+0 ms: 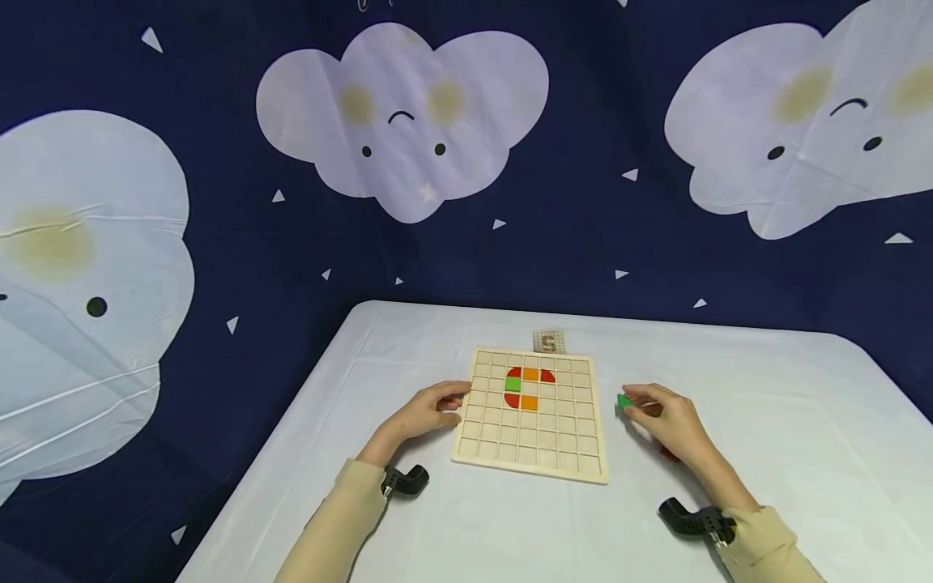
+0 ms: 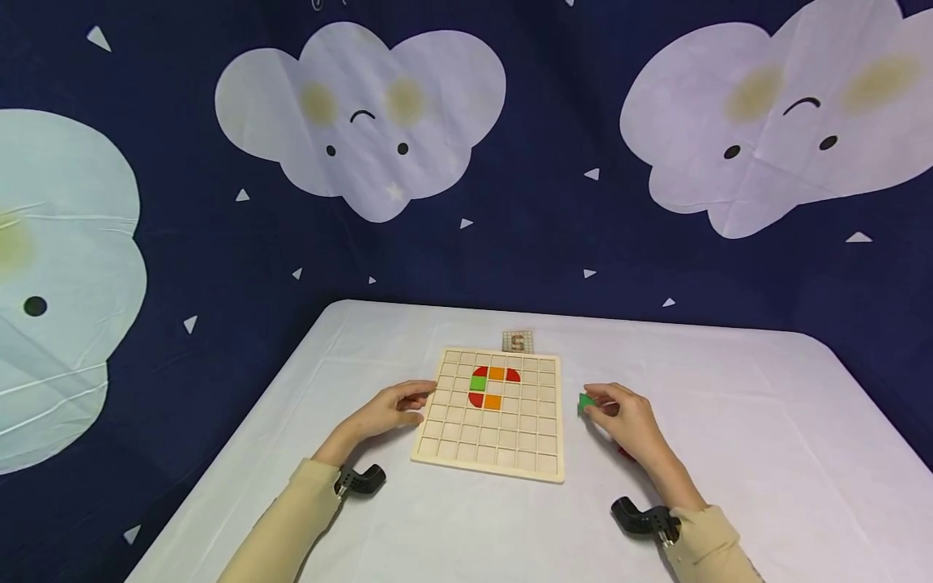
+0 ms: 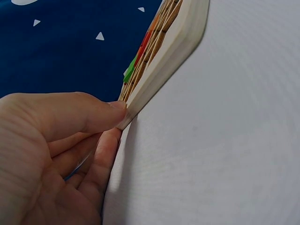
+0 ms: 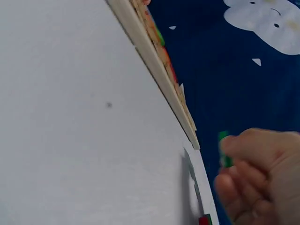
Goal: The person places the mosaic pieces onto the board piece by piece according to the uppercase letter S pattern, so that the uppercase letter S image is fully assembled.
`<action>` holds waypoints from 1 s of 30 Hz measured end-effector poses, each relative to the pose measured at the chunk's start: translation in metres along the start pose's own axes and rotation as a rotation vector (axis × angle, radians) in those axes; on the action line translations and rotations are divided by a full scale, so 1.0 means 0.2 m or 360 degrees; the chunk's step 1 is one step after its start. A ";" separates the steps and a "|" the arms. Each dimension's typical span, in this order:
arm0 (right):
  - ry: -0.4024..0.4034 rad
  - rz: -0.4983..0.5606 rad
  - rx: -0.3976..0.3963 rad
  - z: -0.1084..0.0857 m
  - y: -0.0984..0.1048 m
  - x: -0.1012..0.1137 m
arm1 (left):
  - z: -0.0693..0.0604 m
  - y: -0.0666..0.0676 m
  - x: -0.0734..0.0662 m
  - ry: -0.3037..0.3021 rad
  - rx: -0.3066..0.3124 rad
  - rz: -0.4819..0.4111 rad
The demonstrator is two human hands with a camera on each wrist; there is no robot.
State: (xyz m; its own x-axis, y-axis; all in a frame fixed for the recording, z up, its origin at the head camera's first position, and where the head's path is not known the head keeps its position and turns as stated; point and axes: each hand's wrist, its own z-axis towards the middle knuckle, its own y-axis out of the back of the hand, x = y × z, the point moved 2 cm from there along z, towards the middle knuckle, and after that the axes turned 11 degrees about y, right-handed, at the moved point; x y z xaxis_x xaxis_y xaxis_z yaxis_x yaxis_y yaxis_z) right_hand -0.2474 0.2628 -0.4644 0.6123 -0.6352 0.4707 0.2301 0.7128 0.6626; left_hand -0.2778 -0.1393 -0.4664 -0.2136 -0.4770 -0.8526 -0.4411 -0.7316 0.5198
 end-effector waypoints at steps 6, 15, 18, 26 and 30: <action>-0.0062 0.0171 -0.0073 0.10 0.01 0.08 | -0.01 0.01 0.02 0.0007 -0.0024 0.0022; -0.0054 0.0359 -0.0033 0.26 -0.09 0.24 | 0.00 0.00 0.02 -0.0011 -0.0005 -0.0010; -0.0069 0.0398 -0.0009 0.29 -0.14 0.26 | 0.00 0.00 0.03 -0.0006 -0.0008 -0.0005; -0.0120 0.0439 0.0047 0.31 -0.27 0.31 | 0.01 -0.01 0.03 0.0018 -0.0001 0.0007; -0.0112 0.0446 0.0073 0.29 -0.32 0.31 | 0.01 0.00 0.02 0.0013 -0.0005 0.0007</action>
State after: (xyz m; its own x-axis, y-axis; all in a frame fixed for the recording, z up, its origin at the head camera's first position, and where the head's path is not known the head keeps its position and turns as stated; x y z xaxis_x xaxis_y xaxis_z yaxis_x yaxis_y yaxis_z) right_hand -0.2680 0.1593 -0.4438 0.5927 -0.4359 0.6773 0.0243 0.8502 0.5259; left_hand -0.2793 -0.1400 -0.4696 -0.2083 -0.4840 -0.8499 -0.4376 -0.7310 0.5235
